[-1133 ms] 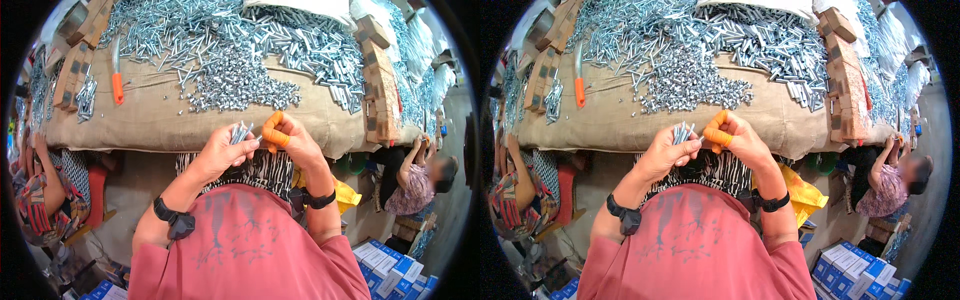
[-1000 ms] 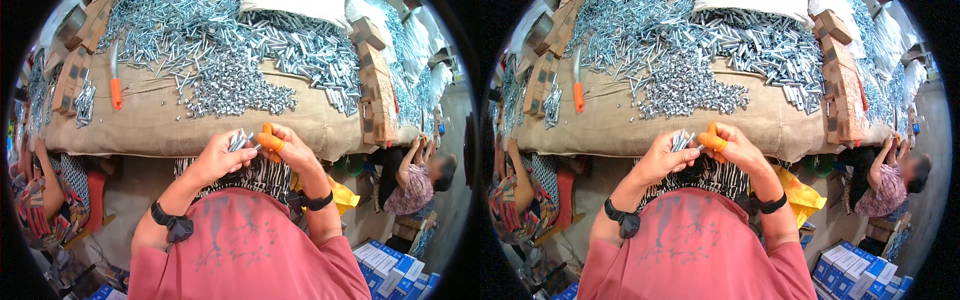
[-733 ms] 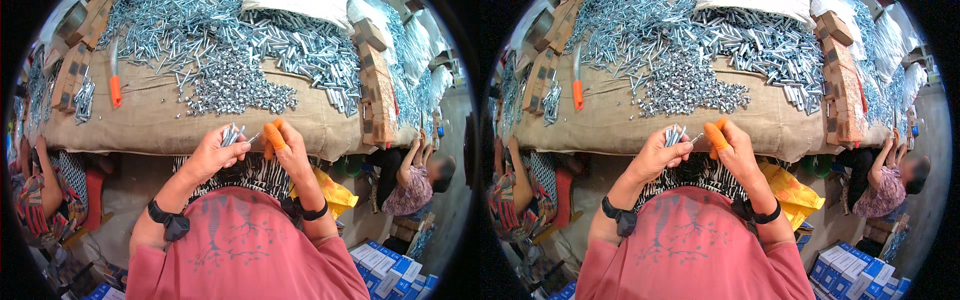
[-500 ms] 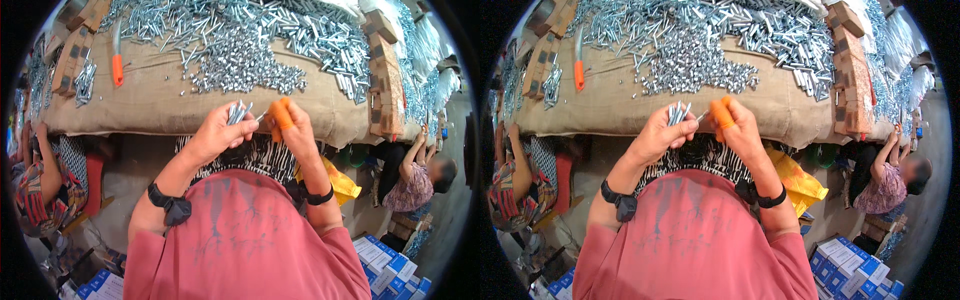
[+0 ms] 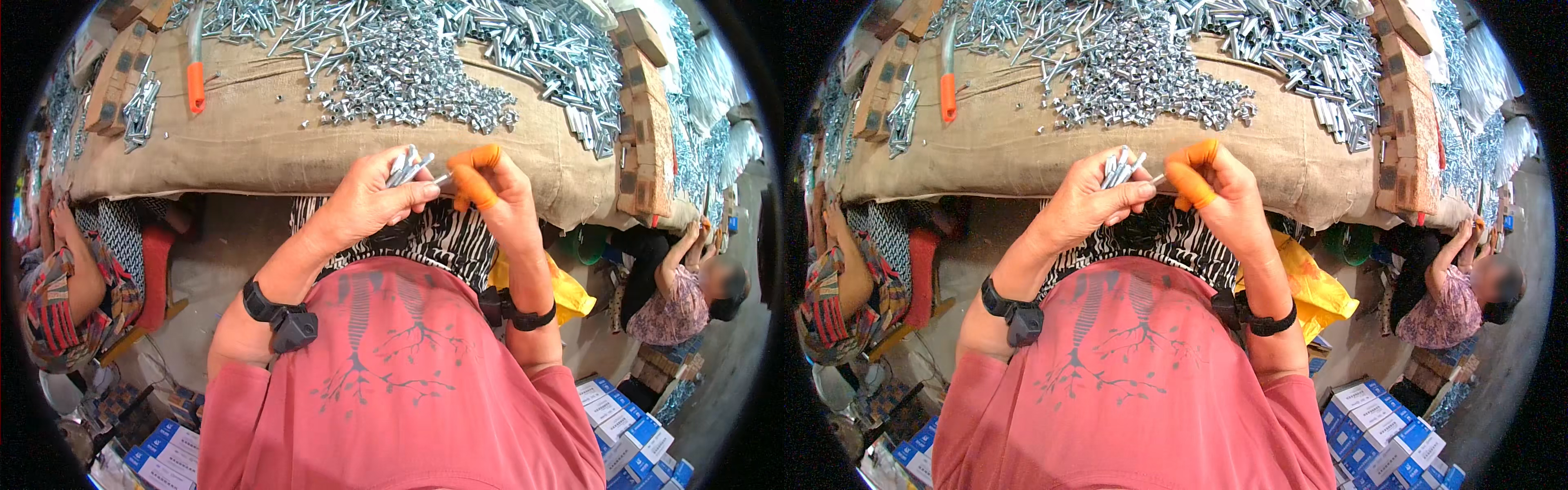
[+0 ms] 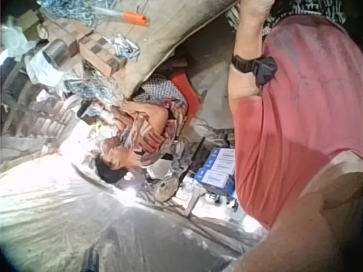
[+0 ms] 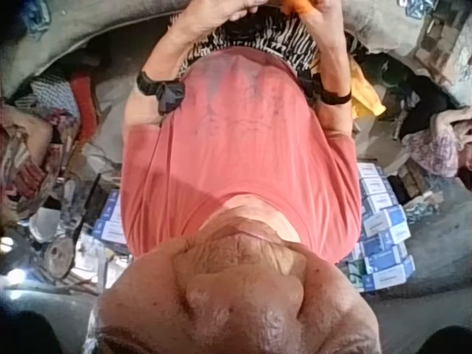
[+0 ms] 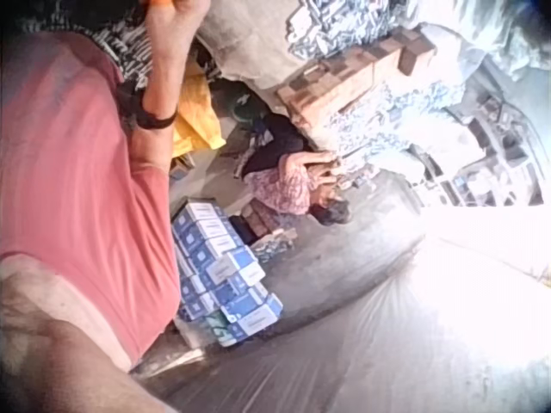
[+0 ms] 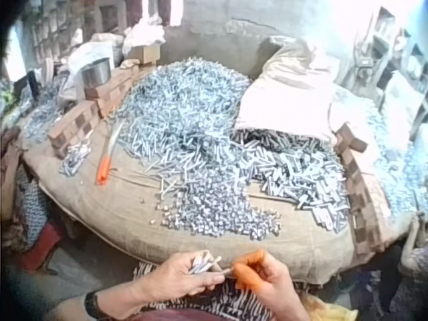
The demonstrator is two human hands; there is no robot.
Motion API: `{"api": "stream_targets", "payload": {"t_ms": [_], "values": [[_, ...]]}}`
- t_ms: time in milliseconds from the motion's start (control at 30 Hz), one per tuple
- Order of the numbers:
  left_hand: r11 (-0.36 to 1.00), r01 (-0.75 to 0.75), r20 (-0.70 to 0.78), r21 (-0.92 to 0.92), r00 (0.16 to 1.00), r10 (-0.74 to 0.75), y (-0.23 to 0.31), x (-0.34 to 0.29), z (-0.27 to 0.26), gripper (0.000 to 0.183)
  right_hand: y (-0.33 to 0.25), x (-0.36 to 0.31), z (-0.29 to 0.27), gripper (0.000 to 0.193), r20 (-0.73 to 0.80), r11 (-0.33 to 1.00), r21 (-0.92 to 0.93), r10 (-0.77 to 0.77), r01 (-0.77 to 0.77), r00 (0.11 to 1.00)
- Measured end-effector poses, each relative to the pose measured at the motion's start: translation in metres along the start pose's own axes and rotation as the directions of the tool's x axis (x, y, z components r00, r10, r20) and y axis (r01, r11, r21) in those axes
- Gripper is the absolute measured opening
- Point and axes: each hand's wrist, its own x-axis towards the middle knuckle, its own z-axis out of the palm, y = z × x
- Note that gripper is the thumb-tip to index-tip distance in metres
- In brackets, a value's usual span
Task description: Manually sorting and inspecting metal bolts and screws at a workstation.
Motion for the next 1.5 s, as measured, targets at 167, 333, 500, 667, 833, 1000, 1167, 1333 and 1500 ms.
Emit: {"api": "stream_targets", "payload": {"t_ms": [167,333,500,667,833,1000,1167,1333,1500], "values": [[1.000,0.017,0.005,0.022,1.000,-0.017,-0.003,0.001,0.003,0.015,0.005,0.004,-0.005,0.019,0.020,0.887,-0.461,-0.026,0.032,0.999],[0.997,-0.002,0.006,-0.079,1.000,0.002,-0.003,0.001,-0.001,0.014,0.009,0.003,-0.011,0.014,0.091,0.936,-0.348,-0.016,0.047,0.996],[0.998,-0.024,-0.018,-0.053,1.000,0.023,0.000,-0.001,0.001,0.015,0.018,0.003,-0.007,0.037,0.015,0.998,-0.062,0.004,-0.003,1.000],[0.992,-0.125,-0.155,-0.013,0.980,0.122,-0.002,0.000,-0.005,0.013,0.004,-0.019,-0.009,0.062,0.396,0.850,0.423,0.140,-0.316,0.907],[0.987,-0.160,-0.216,0.024,0.963,0.162,-0.002,0.001,-0.003,0.014,-0.004,-0.011,-0.011,0.064,0.370,0.761,0.581,0.071,-0.291,0.926],[0.979,-0.190,-0.251,-0.077,0.954,0.166,-0.010,0.003,-0.006,0.012,-0.001,-0.017,0.008,0.044,0.278,0.998,0.061,0.010,-0.028,0.961],[0.972,0.049,-0.160,0.228,0.987,-0.012,-0.002,-0.005,-0.012,0.012,-0.006,-0.004,0.001,0.033,0.230,0.938,-0.324,0.205,-0.124,0.951],[0.626,-0.432,0.034,0.649,0.839,0.543,-0.026,0.009,-0.033,0.014,-0.002,0.014,0.001,0.028,0.050,0.976,-0.188,0.124,-0.113,0.991],[0.999,0.048,-0.175,0.008,0.983,-0.045,0.007,0.022,-0.027,0.025,-0.011,0.075,-0.004,0.025,0.007,0.887,-0.412,-0.227,0.210,0.974]]}}
